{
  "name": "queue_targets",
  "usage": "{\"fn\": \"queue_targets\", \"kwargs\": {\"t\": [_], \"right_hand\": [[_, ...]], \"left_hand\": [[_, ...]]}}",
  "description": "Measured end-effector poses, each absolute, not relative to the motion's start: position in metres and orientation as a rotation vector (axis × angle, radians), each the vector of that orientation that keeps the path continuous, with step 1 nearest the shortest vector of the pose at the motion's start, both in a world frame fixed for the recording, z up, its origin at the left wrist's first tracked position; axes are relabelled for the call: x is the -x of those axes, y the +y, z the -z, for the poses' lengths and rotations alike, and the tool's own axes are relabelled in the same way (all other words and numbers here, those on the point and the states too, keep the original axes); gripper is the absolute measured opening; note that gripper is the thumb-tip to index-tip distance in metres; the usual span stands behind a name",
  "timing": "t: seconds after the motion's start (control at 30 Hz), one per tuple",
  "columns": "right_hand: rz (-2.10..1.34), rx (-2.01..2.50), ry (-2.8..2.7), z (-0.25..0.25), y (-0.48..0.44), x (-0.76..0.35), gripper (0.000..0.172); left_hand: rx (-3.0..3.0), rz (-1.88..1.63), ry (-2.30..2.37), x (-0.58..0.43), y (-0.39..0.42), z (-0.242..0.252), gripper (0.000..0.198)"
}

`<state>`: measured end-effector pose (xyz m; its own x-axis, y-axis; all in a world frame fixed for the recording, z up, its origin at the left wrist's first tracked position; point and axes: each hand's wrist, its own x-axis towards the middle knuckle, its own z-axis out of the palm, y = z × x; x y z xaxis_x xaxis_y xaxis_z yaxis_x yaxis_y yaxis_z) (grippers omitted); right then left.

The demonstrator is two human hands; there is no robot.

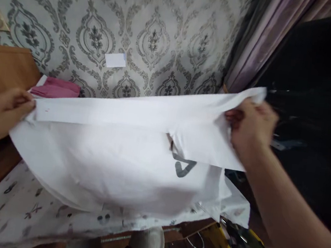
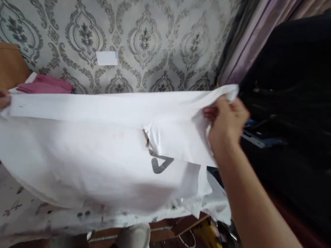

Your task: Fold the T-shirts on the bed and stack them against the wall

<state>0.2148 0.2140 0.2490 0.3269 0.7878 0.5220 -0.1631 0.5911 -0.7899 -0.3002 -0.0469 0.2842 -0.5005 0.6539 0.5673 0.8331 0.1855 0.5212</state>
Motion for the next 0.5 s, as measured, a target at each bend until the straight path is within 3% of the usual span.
{"fn": "queue_targets", "kwargs": {"t": [0.13, 0.27, 0.4, 0.5], "right_hand": [[-0.89, 1.084, -1.145, -0.195, 0.274, -0.148, 0.005], [-0.91, 1.298, -1.296, -0.124, 0.3, -0.118, 0.014], [-0.85, 1.413, -1.506, -0.075, 0.287, -0.145, 0.032], [-0.572, 1.548, -1.863, -0.054, 0.26, -0.185, 0.043]], "left_hand": [[1.478, 0.809, -2.51, 0.323, 0.021, -0.24, 0.01], [1.575, 0.292, -2.553, 0.33, 0.042, -0.174, 0.026], [1.812, 0.38, -2.433, 0.319, 0.02, -0.123, 0.031], [2.187, 0.527, -2.299, 0.297, -0.016, -0.099, 0.035]]}}
